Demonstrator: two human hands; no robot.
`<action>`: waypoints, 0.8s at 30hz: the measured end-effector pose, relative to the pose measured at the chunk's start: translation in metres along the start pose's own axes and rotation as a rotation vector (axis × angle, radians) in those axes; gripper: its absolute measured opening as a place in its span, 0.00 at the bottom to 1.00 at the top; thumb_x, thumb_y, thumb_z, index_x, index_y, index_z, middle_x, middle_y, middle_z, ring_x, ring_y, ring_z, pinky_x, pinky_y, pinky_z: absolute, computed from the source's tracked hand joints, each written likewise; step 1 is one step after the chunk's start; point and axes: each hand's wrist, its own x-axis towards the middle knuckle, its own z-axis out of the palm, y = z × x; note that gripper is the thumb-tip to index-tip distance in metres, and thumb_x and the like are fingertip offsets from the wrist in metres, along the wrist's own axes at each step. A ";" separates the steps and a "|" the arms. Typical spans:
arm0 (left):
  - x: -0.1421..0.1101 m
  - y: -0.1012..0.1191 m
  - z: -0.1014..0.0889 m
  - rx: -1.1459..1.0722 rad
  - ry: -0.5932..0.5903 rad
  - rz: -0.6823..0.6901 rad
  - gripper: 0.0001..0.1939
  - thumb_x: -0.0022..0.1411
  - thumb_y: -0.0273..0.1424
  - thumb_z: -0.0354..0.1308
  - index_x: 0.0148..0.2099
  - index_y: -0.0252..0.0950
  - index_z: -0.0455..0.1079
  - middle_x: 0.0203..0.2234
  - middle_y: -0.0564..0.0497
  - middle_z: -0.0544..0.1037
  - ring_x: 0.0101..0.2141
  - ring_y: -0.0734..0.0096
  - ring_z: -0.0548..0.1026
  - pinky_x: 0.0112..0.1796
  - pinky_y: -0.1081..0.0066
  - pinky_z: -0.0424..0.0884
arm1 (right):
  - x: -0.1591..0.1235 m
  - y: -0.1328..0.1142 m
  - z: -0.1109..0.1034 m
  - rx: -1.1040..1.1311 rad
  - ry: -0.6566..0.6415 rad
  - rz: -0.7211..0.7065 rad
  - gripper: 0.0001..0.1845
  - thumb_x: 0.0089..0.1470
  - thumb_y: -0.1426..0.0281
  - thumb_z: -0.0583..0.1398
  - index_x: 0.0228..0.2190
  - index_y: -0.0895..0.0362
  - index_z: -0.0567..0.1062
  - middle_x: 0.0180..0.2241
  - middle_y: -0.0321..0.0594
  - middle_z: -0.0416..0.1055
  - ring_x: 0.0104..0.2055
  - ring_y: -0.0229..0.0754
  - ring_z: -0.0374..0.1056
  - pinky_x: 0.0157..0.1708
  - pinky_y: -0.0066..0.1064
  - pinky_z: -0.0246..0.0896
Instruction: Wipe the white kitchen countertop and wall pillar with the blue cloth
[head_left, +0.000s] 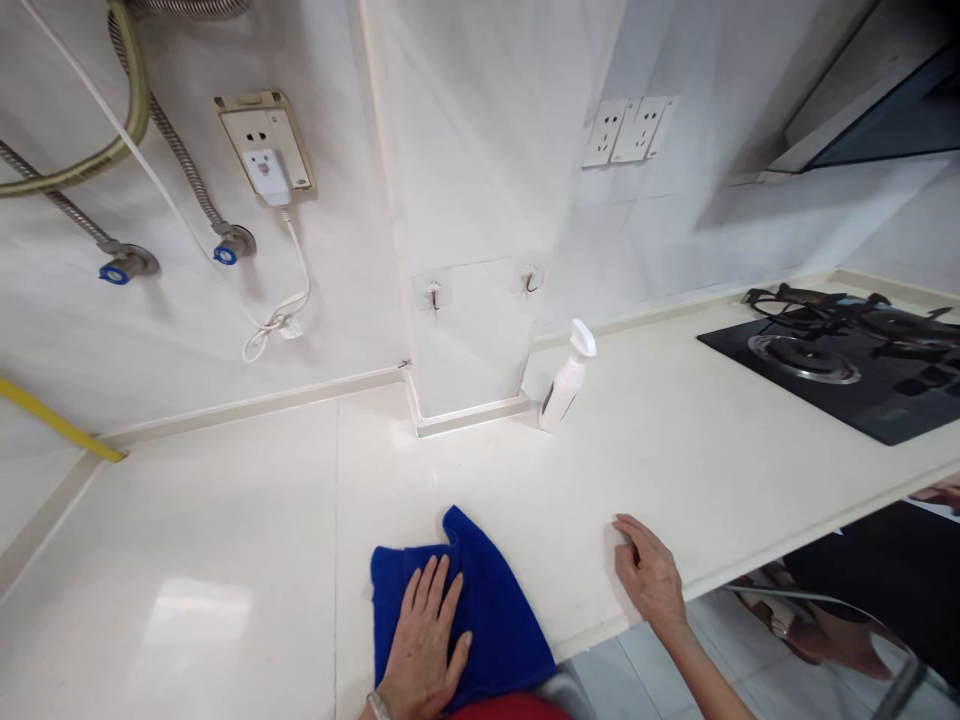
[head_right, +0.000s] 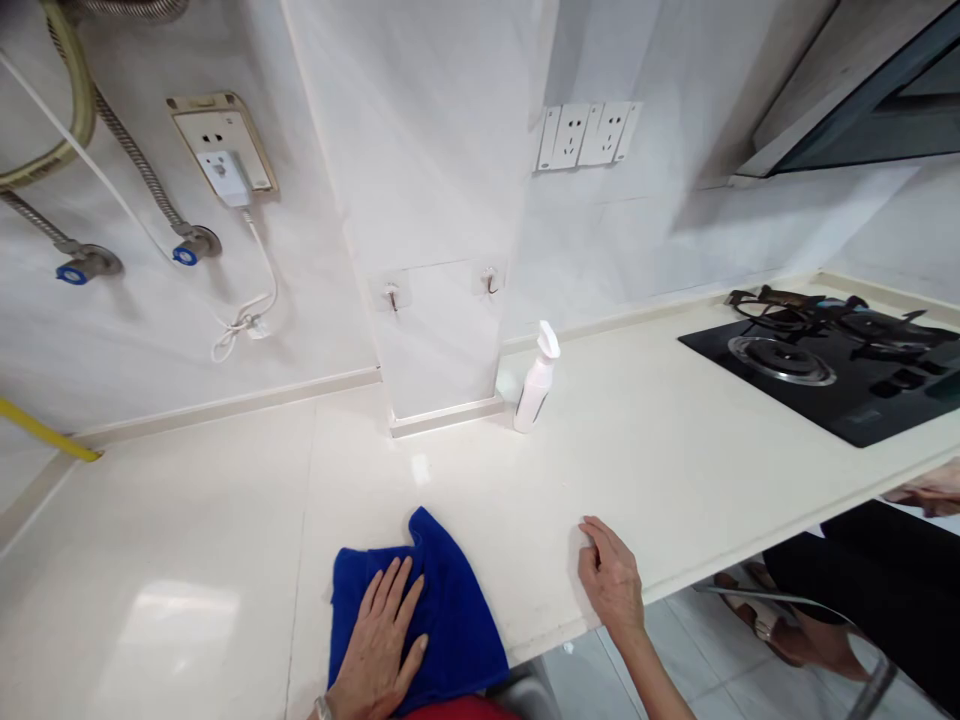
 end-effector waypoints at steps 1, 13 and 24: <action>0.009 0.005 0.001 -0.044 -0.028 0.018 0.36 0.70 0.41 0.46 0.74 0.43 0.38 0.72 0.46 0.46 0.70 0.52 0.50 0.64 0.46 0.62 | 0.000 0.000 0.000 0.000 -0.002 -0.005 0.18 0.59 0.69 0.51 0.47 0.57 0.74 0.52 0.49 0.73 0.52 0.50 0.71 0.56 0.49 0.68; 0.146 0.058 0.035 -0.478 -0.139 0.233 0.35 0.66 0.46 0.51 0.71 0.44 0.52 0.72 0.46 0.47 0.71 0.54 0.46 0.69 0.47 0.47 | 0.001 -0.008 -0.003 -0.019 -0.027 0.038 0.19 0.60 0.70 0.50 0.49 0.56 0.73 0.54 0.48 0.72 0.55 0.49 0.70 0.58 0.50 0.66; 0.251 0.042 0.049 -0.415 -0.054 0.153 0.27 0.65 0.42 0.54 0.65 0.48 0.63 0.70 0.49 0.57 0.69 0.58 0.52 0.69 0.48 0.48 | 0.005 -0.016 -0.004 -0.043 -0.019 0.080 0.19 0.60 0.72 0.50 0.49 0.53 0.73 0.54 0.44 0.72 0.56 0.48 0.68 0.58 0.50 0.65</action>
